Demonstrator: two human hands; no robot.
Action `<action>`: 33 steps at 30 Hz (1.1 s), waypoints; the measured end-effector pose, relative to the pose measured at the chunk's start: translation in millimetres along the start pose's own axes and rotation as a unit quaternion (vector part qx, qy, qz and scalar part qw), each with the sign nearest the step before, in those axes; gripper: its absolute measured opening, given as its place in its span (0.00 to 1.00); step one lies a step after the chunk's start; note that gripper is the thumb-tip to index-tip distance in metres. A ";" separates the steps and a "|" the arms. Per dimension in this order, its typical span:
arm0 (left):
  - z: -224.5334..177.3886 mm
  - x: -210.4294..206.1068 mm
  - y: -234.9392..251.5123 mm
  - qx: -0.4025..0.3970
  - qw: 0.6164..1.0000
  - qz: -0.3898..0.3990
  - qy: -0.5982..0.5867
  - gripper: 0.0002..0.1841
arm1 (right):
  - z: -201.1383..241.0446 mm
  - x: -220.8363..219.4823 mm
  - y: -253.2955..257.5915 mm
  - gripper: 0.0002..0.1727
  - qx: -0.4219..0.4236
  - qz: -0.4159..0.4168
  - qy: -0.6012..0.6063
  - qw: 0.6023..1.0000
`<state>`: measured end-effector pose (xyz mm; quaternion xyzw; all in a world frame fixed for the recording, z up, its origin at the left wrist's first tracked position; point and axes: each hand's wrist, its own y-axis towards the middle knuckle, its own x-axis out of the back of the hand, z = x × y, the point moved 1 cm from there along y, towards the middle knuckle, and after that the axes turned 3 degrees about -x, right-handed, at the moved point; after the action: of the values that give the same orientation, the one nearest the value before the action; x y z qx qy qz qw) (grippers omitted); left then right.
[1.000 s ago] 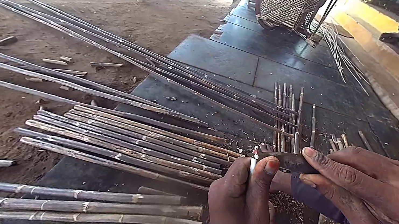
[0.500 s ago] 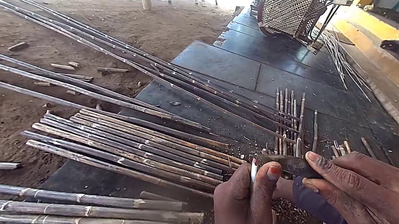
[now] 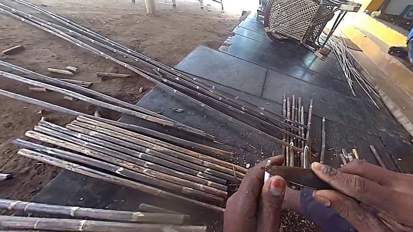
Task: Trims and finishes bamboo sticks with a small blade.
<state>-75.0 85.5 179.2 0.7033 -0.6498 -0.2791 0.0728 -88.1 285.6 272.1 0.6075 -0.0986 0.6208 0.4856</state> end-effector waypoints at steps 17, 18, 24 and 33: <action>0.1 0.4 -0.5 -0.024 0.994 -0.041 0.095 0.18 | 5.1 -1.4 -3.1 0.16 0.013 -0.016 -0.051 0.999; 0.0 0.4 -0.3 -0.023 0.994 -0.042 0.095 0.17 | 5.3 -1.6 -3.1 0.16 0.013 -0.018 -0.057 0.998; -0.9 1.1 0.2 -0.016 0.994 -0.047 0.100 0.16 | 5.9 -3.4 -3.2 0.16 0.018 -0.028 -0.078 0.996; 0.3 1.8 -0.7 0.022 0.999 -0.037 0.026 0.19 | 3.2 2.2 2.5 0.16 0.005 -0.076 -0.049 0.996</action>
<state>-74.5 84.0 178.0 0.7350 -0.6275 -0.2488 0.0642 -87.4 283.1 275.9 0.6454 -0.0727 0.5522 0.5228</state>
